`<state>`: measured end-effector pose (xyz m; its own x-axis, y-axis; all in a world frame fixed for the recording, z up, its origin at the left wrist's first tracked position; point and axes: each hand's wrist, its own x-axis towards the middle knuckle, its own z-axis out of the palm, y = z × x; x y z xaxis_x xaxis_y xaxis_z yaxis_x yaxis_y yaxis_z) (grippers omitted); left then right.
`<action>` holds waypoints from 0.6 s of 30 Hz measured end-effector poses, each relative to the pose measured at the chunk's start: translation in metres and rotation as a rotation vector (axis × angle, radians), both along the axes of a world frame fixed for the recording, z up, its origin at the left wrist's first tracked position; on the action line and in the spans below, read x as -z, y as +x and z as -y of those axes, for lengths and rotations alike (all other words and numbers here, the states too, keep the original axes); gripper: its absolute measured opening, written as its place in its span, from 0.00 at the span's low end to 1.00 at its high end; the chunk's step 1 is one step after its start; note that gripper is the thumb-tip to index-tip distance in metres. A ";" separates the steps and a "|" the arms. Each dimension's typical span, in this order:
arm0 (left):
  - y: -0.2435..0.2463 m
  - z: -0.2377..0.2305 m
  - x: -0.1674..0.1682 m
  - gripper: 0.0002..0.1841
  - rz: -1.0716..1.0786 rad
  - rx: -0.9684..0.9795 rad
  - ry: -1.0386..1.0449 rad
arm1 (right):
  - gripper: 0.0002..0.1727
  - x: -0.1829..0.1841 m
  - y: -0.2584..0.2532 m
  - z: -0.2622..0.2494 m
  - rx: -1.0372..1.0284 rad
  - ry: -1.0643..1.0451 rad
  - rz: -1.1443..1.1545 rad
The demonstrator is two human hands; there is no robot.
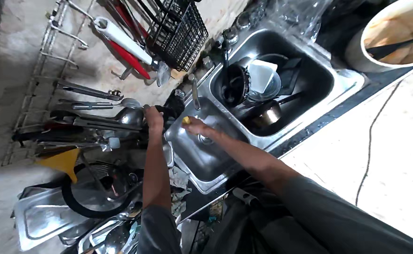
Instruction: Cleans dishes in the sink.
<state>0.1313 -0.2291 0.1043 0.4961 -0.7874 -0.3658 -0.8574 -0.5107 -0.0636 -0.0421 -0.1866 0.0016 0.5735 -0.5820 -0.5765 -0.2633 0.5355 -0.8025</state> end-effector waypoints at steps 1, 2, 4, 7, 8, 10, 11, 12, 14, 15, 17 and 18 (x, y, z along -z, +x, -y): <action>0.003 0.000 0.003 0.23 -0.010 0.010 0.009 | 0.26 0.002 0.006 0.000 -0.005 -0.011 0.000; 0.005 -0.001 0.007 0.22 -0.018 0.037 0.017 | 0.27 0.003 0.011 0.000 -0.015 -0.013 0.000; 0.011 -0.003 0.013 0.19 -0.060 0.118 0.012 | 0.27 0.004 0.017 -0.001 -0.028 -0.001 0.000; 0.019 -0.009 0.022 0.25 -0.111 0.172 -0.032 | 0.29 0.003 0.022 -0.004 -0.017 0.026 0.003; 0.020 -0.012 0.022 0.29 -0.104 0.151 -0.023 | 0.29 0.003 0.022 -0.005 -0.010 0.036 0.005; 0.015 -0.015 0.020 0.36 -0.048 0.094 -0.004 | 0.30 0.005 0.023 -0.004 -0.009 0.040 0.001; 0.012 -0.015 0.020 0.39 0.002 0.075 0.009 | 0.30 0.008 0.023 -0.005 -0.017 0.038 -0.004; 0.010 -0.015 0.022 0.38 0.047 0.069 0.020 | 0.30 0.010 0.023 -0.006 -0.024 0.034 -0.009; 0.006 -0.011 0.021 0.32 0.079 0.079 0.053 | 0.29 0.012 0.021 -0.007 -0.038 0.023 -0.013; 0.004 -0.008 0.019 0.30 0.077 0.088 0.073 | 0.28 0.014 0.020 -0.008 -0.042 0.017 -0.015; 0.004 -0.005 0.020 0.29 0.051 0.112 0.095 | 0.27 0.017 0.017 -0.011 -0.033 0.024 -0.017; 0.006 -0.004 0.021 0.30 0.041 0.122 0.096 | 0.27 0.019 0.016 -0.012 -0.026 0.034 -0.012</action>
